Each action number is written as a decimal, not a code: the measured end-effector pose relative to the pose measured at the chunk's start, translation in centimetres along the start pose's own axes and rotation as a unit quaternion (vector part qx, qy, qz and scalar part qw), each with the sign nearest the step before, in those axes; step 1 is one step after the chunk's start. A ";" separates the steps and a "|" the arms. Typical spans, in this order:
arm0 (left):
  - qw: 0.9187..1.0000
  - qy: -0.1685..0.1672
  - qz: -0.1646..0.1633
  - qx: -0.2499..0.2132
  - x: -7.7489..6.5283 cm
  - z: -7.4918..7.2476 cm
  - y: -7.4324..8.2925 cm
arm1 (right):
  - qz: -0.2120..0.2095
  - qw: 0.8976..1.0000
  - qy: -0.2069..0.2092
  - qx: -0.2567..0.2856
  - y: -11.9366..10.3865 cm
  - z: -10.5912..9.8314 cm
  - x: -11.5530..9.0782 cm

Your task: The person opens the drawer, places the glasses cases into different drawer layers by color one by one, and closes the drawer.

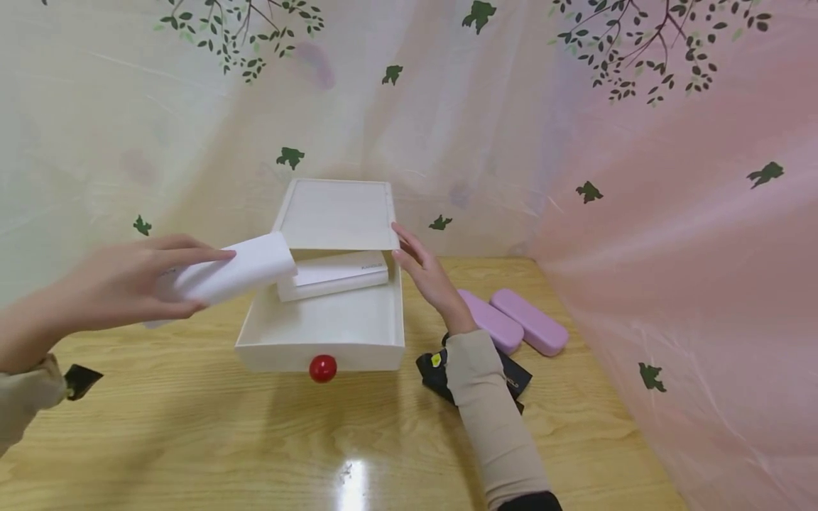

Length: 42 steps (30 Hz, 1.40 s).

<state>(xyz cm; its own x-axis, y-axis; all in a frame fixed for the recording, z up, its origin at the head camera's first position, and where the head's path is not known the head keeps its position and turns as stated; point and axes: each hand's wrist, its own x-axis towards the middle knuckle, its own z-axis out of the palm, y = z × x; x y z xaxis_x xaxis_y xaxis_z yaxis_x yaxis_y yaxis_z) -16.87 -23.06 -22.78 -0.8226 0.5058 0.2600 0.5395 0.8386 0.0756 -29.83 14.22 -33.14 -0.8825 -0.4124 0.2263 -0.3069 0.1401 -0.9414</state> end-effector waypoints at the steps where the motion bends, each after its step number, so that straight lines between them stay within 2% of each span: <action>1: 1.000 -0.002 0.003 -0.004 0.2 0.0 0.2 | -0.001 1.000 0.000 0.000 0.0 0.0 0.0; 10: 0.999 0.006 0.037 -0.012 1.9 0.5 1.9 | 0.000 1.000 0.002 -0.003 0.1 0.0 0.1; 25: 0.996 -0.006 0.080 -0.034 4.5 1.1 4.2 | 0.007 1.000 0.007 -0.002 0.2 0.0 0.1; 36: 0.994 -0.010 0.110 -0.013 6.2 2.1 5.5 | 0.002 1.000 0.005 0.000 0.2 0.0 0.2; 42: 0.993 -0.020 0.113 -0.007 6.6 2.8 6.1 | -0.006 1.000 0.004 0.001 0.3 0.0 0.2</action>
<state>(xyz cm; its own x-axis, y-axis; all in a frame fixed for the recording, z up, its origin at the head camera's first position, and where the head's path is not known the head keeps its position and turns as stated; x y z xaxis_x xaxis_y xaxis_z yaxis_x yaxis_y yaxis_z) -19.55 -14.05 -23.26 -0.6869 0.6882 0.2334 0.7130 0.7004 0.0332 -30.13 14.18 -33.36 -0.8814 -0.4074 0.2390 -0.3161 0.1330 -0.9393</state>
